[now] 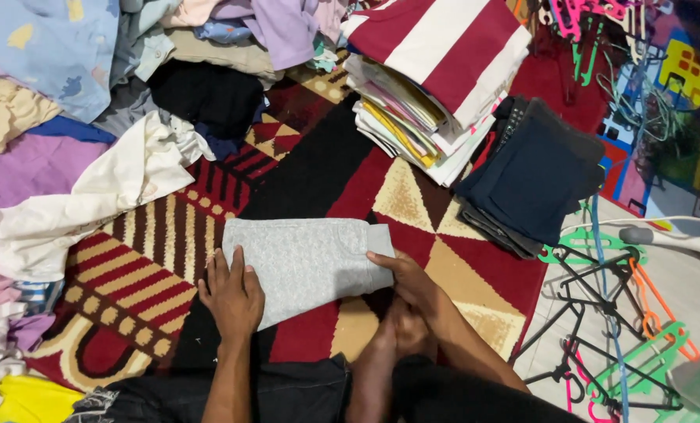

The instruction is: The person is sitting on the floor and folding various items of clothing from a large pile and stacking them neatly.

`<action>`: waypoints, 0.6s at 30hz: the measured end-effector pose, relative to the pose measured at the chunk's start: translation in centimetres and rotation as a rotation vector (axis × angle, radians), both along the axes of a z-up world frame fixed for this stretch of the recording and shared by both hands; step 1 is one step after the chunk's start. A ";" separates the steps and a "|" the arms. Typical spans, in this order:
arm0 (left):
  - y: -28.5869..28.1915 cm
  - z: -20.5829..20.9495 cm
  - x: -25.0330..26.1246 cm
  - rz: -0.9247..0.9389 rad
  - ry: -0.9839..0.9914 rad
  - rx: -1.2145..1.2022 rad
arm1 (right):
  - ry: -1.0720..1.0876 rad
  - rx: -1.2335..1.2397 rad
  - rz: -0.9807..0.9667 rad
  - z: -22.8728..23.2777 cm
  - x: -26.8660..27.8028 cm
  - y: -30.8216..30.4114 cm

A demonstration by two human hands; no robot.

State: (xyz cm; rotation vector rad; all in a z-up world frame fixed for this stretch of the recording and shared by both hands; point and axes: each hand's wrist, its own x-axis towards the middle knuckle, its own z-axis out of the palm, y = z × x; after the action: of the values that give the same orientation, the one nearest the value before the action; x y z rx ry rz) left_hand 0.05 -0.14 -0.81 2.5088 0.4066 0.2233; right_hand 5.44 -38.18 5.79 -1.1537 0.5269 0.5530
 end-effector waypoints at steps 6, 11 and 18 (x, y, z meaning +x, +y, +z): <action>0.1 7.3 0.1 0.078 -0.274 -0.311 | -0.109 -0.015 0.080 4.7 -0.7 0.4; 1.1 6.9 0.0 0.266 -0.120 -0.461 | -0.195 0.154 -0.057 4.3 -0.5 -3.6; 1.1 7.5 -0.2 0.283 -0.055 -0.509 | -0.434 -0.002 -0.148 14.9 -1.1 -15.8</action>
State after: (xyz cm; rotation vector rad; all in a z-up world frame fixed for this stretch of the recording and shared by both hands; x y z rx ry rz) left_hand -0.19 0.96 6.70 1.9392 0.6996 0.2601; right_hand 4.36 -54.02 20.73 -1.1833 0.2348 0.1646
